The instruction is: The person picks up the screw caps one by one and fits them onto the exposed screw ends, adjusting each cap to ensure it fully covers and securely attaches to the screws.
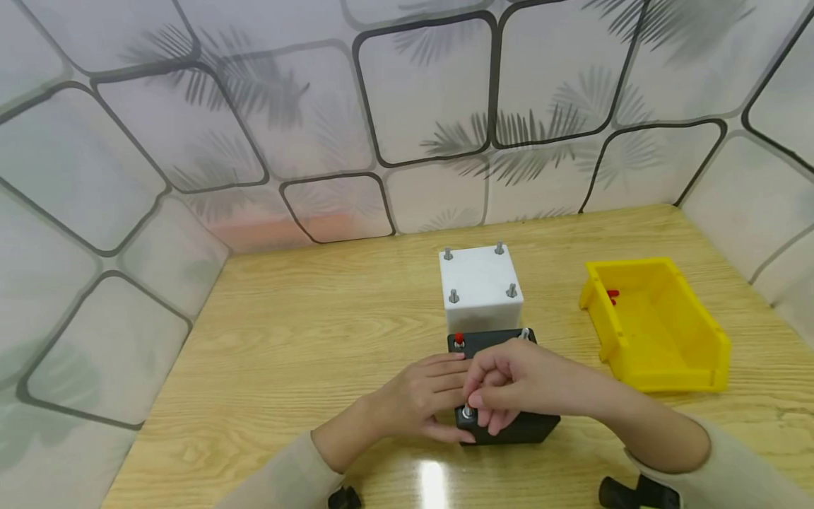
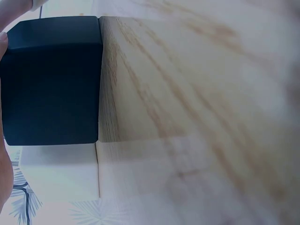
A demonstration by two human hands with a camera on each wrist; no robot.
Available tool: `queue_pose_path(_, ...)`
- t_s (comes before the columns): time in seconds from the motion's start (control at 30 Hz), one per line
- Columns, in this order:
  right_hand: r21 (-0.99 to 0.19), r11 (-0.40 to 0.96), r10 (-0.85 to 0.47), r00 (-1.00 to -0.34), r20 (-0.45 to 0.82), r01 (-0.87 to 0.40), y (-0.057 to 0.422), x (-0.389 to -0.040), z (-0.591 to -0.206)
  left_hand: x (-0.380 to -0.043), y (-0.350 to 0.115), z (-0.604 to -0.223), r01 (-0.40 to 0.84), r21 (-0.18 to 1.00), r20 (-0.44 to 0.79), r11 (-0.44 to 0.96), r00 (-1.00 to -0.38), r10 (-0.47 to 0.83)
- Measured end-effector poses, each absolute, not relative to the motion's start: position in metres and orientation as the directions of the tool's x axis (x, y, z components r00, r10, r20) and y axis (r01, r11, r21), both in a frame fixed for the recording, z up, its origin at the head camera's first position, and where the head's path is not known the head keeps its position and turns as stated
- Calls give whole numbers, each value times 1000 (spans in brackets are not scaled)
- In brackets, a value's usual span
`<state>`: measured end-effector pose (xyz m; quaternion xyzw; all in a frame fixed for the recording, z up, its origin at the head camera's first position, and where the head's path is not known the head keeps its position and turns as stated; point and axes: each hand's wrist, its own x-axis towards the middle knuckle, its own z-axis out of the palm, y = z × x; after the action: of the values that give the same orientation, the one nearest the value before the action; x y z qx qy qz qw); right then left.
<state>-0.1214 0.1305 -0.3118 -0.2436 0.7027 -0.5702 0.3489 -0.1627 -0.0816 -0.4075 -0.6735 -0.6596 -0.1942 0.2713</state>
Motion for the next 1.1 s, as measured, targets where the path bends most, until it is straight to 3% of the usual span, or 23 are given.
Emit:
queue_pose_path(0.47, -971, 230, -732, -645, -221, 71, 127, -120, -316, -163, -81, -407, 994, -110, 622, 12, 59, 781)
queue_pose_path(1.1, -946, 317, -679, -712, -181, -61, 124, -116, -319, -162, -81, -408, 993, -120, 620, 11, 66, 781)
